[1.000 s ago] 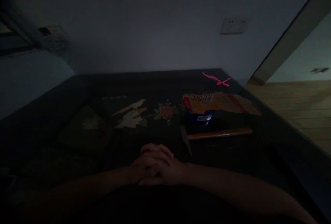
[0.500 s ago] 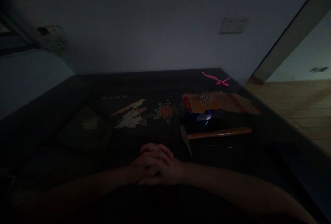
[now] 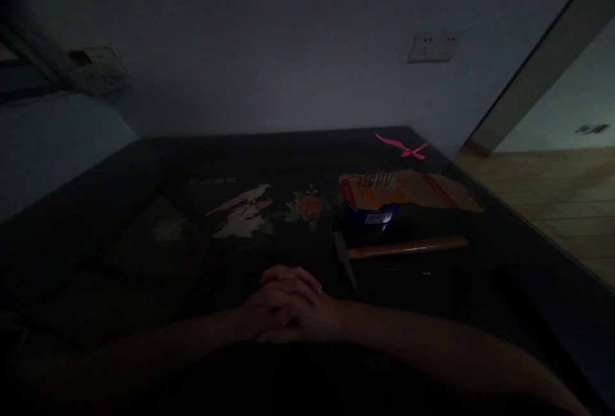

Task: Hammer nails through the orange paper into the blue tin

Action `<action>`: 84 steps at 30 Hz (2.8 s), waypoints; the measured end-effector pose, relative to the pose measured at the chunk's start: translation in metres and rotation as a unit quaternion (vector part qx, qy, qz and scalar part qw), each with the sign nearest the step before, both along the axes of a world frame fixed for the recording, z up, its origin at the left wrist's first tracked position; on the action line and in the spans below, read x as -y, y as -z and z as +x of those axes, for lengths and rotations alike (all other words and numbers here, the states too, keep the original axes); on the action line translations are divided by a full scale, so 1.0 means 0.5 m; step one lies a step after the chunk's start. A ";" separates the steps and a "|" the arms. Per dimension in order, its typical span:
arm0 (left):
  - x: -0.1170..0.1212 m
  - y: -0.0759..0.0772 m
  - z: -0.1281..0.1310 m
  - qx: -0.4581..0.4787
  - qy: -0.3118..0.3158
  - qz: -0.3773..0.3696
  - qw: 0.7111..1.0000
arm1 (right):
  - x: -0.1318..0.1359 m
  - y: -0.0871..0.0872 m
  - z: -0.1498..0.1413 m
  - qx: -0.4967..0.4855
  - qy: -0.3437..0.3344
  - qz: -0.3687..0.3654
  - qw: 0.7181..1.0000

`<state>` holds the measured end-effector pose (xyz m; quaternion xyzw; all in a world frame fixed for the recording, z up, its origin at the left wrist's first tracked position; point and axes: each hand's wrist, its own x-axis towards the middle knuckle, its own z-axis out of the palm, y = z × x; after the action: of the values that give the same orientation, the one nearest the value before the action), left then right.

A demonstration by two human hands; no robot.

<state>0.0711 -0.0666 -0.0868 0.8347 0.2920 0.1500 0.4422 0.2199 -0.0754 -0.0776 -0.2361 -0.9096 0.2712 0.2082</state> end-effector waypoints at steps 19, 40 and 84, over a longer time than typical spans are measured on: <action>-0.005 -0.010 0.000 0.081 0.036 0.006 0.996 | -0.001 -0.001 -0.003 -0.012 -0.007 0.023 1.000; -0.010 0.033 0.003 0.069 0.050 0.039 0.996 | 0.002 -0.006 0.000 0.003 -0.007 0.024 1.000; 0.010 -0.031 0.006 0.135 0.176 0.072 0.972 | 0.049 -0.083 0.058 0.106 -0.040 0.024 0.993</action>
<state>0.0743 -0.0719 -0.0711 0.8746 0.0661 0.2020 0.4358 0.2489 -0.0997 -0.0360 -0.2218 -0.9415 0.2310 0.1051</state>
